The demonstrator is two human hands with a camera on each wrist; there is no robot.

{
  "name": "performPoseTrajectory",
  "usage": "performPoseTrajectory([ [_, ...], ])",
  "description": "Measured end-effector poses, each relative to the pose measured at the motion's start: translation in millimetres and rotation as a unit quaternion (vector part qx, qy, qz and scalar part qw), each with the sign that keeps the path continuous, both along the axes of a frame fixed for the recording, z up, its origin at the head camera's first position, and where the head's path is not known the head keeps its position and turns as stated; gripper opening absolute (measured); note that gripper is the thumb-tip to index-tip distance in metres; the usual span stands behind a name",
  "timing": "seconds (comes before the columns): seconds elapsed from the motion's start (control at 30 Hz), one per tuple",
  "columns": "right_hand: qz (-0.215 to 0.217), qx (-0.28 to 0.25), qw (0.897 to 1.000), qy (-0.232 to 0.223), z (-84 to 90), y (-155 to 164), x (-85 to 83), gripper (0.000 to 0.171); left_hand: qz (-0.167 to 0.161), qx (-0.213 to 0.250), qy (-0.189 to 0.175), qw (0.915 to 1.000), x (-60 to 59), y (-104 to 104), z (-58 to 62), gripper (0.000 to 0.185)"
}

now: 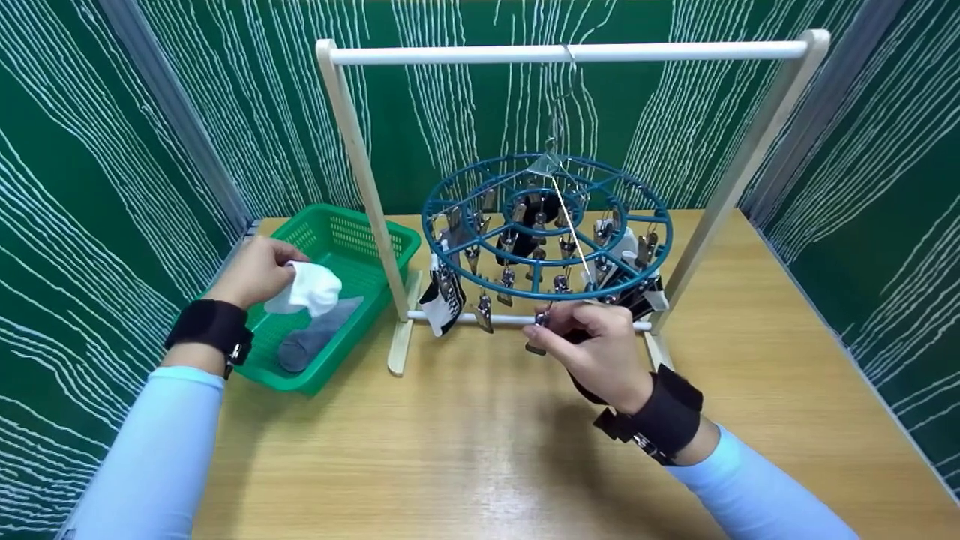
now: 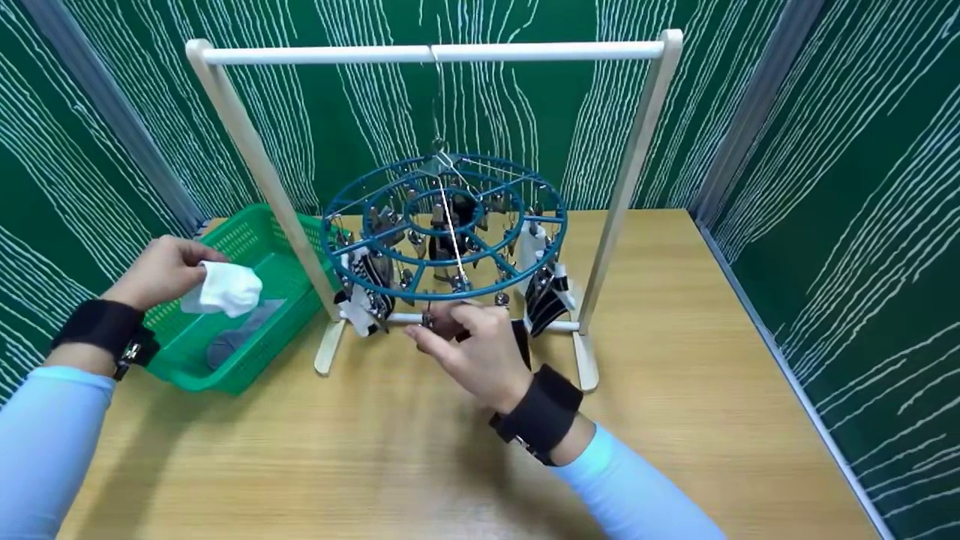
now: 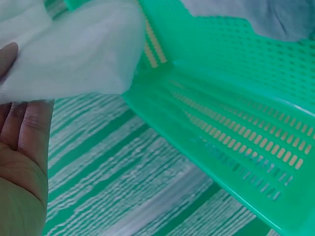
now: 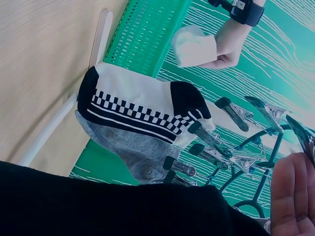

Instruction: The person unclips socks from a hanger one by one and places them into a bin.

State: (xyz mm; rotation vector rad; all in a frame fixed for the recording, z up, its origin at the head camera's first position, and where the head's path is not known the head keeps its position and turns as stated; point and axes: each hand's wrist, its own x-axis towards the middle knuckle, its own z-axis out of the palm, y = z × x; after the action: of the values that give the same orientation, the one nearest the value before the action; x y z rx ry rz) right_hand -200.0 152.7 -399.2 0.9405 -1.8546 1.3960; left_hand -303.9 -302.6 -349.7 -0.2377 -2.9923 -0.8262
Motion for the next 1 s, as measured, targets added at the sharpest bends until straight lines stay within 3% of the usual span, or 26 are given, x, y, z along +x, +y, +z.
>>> performPoseTrajectory([
  [0.13,-0.001,0.000,1.000,0.004,0.4,-0.1,-0.3,0.021,0.002,-0.021,-0.008,0.9998,-6.3,-2.0,-9.7,0.030],
  [0.23,-0.001,0.001,1.000,0.002,0.1,0.3,0.0,0.020,0.002,-0.073,0.012,0.9973,-12.1,-2.1,-19.0,0.030],
  [0.37,-0.006,0.007,1.000,-0.010,-0.5,1.6,1.0,0.020,-0.002,-0.161,0.057,0.9852,-19.8,-4.4,-32.0,0.023],
  [0.47,-0.010,0.014,1.000,-0.016,-0.3,2.2,1.5,0.019,-0.012,-0.210,0.057,0.9759,-24.0,-7.3,-39.6,0.024],
  [0.57,-0.012,0.020,1.000,-0.017,0.0,2.4,1.6,0.018,-0.032,-0.246,0.037,0.9680,-25.7,-8.7,-45.9,0.035],
  [0.8,-0.010,0.018,1.000,-0.006,0.6,2.1,0.8,0.019,-0.064,-0.317,-0.003,0.9461,-25.6,0.7,-62.0,0.009],
  [0.9,-0.005,0.015,1.000,-0.008,0.9,2.1,0.5,0.019,-0.074,-0.330,-0.040,0.9404,-27.2,7.9,-66.0,0.011],
  [1.0,0.002,0.012,1.000,-0.011,1.8,2.0,0.2,0.018,-0.080,-0.324,-0.089,0.9385,-25.2,17.2,-62.0,0.011],
])
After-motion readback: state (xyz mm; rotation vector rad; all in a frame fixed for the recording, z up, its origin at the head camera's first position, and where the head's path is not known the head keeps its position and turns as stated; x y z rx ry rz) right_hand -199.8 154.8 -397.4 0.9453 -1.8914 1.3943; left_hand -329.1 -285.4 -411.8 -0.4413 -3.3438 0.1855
